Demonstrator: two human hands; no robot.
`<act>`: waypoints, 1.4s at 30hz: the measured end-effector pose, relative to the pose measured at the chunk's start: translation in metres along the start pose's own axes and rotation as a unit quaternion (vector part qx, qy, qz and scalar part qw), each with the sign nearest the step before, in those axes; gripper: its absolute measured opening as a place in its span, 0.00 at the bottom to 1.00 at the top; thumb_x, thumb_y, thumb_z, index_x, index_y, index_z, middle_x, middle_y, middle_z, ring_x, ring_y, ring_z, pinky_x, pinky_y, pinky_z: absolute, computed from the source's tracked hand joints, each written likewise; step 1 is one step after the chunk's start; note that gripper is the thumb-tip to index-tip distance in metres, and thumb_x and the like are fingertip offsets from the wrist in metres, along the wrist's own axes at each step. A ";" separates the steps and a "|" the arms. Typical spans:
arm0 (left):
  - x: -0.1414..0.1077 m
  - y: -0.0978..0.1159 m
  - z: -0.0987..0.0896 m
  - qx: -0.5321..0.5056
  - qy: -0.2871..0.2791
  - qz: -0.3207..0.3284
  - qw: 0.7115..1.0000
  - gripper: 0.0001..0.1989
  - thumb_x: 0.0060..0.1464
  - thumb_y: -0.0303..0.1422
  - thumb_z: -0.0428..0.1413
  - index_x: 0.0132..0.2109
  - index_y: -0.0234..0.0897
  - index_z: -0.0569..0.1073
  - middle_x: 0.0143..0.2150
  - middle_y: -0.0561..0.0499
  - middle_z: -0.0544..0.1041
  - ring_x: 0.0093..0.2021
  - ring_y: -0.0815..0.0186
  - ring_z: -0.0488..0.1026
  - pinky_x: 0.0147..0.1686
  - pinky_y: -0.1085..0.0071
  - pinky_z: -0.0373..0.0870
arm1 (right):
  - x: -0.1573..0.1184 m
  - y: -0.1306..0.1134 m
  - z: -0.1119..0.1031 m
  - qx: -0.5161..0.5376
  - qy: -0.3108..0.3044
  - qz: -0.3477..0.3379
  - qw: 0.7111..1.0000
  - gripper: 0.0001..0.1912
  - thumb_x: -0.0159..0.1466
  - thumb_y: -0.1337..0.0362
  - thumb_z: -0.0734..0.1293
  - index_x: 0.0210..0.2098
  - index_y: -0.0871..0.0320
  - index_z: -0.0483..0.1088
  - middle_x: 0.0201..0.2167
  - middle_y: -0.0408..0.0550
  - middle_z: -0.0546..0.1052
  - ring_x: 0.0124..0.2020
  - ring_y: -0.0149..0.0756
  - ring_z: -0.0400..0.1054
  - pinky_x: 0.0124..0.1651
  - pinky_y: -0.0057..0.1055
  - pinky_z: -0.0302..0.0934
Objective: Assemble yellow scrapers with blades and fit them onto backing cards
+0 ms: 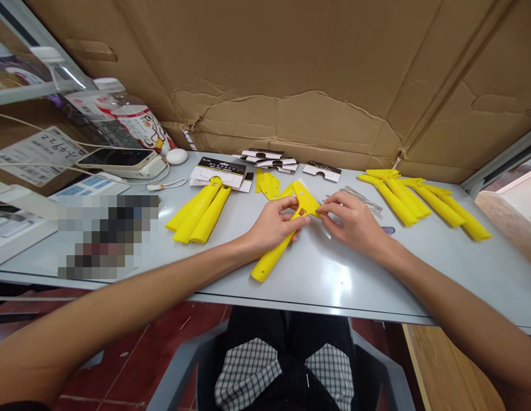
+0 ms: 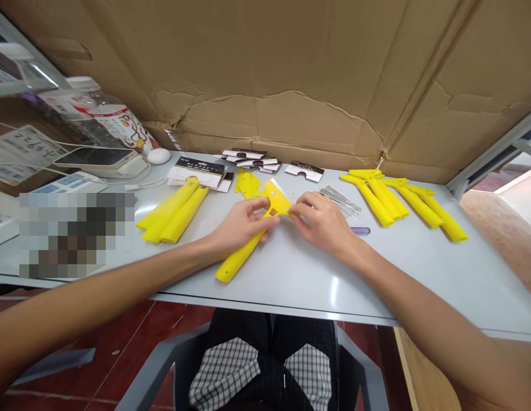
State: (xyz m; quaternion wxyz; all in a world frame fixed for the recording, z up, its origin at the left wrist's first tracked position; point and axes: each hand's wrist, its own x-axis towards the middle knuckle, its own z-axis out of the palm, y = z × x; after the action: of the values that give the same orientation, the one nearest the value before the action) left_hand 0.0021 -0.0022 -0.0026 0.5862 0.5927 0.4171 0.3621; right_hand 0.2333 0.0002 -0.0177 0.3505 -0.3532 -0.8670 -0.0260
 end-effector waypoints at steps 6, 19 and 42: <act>0.000 0.000 0.001 -0.001 0.001 0.000 1.000 0.14 0.56 0.34 0.67 0.45 0.36 0.74 0.26 0.58 0.70 0.22 0.72 0.69 0.22 0.74 0.66 | 0.001 -0.002 -0.003 -0.008 0.004 -0.005 1.000 0.09 0.72 0.71 0.67 0.45 0.55 0.80 0.42 0.53 0.81 0.42 0.44 0.76 0.44 0.43 0.72; 0.009 0.006 -0.016 0.028 0.040 -0.002 0.999 0.23 0.58 0.34 0.69 0.58 0.34 0.77 0.39 0.49 0.78 0.26 0.70 0.76 0.32 0.67 0.76 | 0.005 0.037 -0.039 -0.110 -0.032 0.152 0.982 0.11 0.70 0.64 0.66 0.41 0.57 0.83 0.39 0.52 0.82 0.37 0.43 0.74 0.41 0.41 0.65; 0.015 -0.006 -0.036 0.404 0.008 0.221 0.887 0.19 0.66 0.32 0.57 0.61 0.42 0.79 0.48 0.47 0.86 0.37 0.63 0.78 0.45 0.61 0.74 | 0.007 0.047 -0.045 -0.124 -0.211 0.211 0.946 0.12 0.67 0.67 0.64 0.38 0.56 0.82 0.39 0.51 0.82 0.39 0.45 0.73 0.39 0.38 0.60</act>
State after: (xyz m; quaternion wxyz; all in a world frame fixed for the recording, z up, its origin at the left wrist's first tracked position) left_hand -0.0256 0.0257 -0.0073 0.1973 0.8524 0.3899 0.2874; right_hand 0.2857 0.0266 0.0107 0.1107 -0.5662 -0.8167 0.0164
